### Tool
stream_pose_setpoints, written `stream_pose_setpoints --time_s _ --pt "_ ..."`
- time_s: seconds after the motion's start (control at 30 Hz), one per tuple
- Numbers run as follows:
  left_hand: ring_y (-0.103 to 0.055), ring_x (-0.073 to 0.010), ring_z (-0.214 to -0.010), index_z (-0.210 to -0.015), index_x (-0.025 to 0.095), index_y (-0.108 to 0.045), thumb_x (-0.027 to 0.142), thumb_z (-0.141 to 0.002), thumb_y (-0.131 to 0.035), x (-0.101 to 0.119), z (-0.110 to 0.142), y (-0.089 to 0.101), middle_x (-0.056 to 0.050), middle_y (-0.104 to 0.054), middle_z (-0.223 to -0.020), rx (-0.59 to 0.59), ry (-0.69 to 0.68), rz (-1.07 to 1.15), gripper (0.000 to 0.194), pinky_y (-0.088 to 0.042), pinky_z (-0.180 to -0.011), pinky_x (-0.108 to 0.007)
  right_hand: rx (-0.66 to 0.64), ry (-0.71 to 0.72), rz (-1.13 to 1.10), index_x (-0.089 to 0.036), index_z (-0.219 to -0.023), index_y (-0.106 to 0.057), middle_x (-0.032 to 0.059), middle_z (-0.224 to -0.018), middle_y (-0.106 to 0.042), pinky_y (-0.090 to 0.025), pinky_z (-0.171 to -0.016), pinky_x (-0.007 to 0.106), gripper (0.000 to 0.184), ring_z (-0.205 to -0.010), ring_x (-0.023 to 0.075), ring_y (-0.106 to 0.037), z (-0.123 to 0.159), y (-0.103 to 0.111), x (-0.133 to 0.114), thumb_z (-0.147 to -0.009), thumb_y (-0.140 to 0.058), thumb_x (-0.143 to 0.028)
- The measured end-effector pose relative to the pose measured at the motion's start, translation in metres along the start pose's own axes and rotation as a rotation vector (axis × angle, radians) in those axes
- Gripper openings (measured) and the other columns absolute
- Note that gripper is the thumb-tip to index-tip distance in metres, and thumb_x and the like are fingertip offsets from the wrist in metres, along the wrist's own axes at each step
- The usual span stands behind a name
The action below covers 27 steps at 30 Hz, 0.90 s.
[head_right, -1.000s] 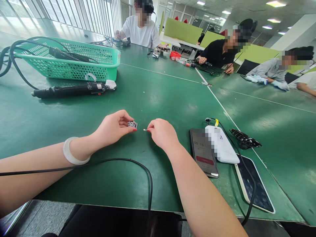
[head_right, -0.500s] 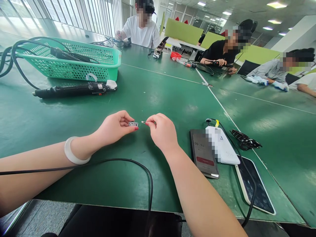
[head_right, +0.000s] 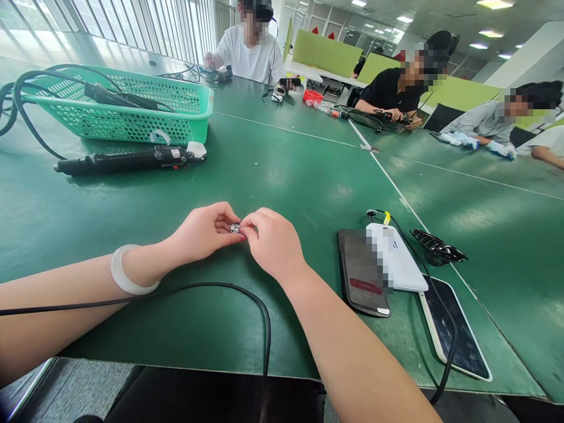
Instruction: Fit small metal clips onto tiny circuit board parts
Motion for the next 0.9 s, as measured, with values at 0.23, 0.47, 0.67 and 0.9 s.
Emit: stream_pose_setpoints --time_s 0.23,0.47,0.67,0.9 --pt "-0.064 -0.0154 -0.070 -0.078 0.018 -0.054 0.033 -0.064 -0.073 -0.0001 -0.0001 -0.0002 -0.002 -0.066 -0.075 0.003 0.002 -0.019 0.028 -0.053 -0.067 -0.031 -0.016 -0.029 -0.007 -0.021 -0.073 -0.064 -0.0011 -0.078 -0.064 -0.039 -0.061 0.025 0.012 -0.070 0.0117 -0.054 -0.0003 0.0025 -0.0016 -0.079 -0.056 -0.014" --pt "-0.064 -0.0163 -0.072 -0.078 0.018 -0.054 0.034 -0.063 -0.074 -0.0001 -0.0002 0.0004 -0.003 -0.066 -0.076 0.006 0.004 -0.003 0.029 -0.053 -0.069 -0.033 -0.032 -0.041 -0.008 -0.021 -0.074 -0.065 0.0007 -0.079 -0.065 -0.040 -0.061 0.026 0.013 -0.070 0.0131 -0.055 0.0009 0.0026 -0.0003 -0.079 -0.055 -0.015" --pt "-0.064 -0.0155 -0.071 -0.078 0.018 -0.053 0.033 -0.064 -0.074 0.0016 0.0003 0.0001 -0.002 -0.066 -0.076 0.005 0.018 0.002 0.029 -0.053 -0.068 -0.032 -0.019 -0.036 -0.016 -0.022 -0.076 -0.066 0.0010 -0.080 -0.066 -0.041 -0.063 0.027 0.014 -0.072 0.0137 -0.056 0.0009 0.0044 -0.0008 -0.080 -0.054 -0.016" --pt "-0.066 -0.0154 -0.073 -0.079 0.017 -0.052 0.032 -0.064 -0.075 0.0020 0.0006 0.0014 -0.002 -0.068 -0.076 0.028 0.063 0.079 0.031 -0.053 -0.069 -0.031 0.001 -0.045 -0.070 -0.021 -0.088 -0.069 0.0015 -0.086 -0.067 -0.043 -0.063 0.027 0.017 -0.068 0.0123 -0.055 -0.0008 0.0074 0.0061 -0.082 -0.054 -0.019"
Point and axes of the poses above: each hand's wrist, its own z-axis away from the middle knuckle, its own y-axis out of the back of the hand, x = y × z, the point moved 5 cm from there along -z, towards the middle knuckle
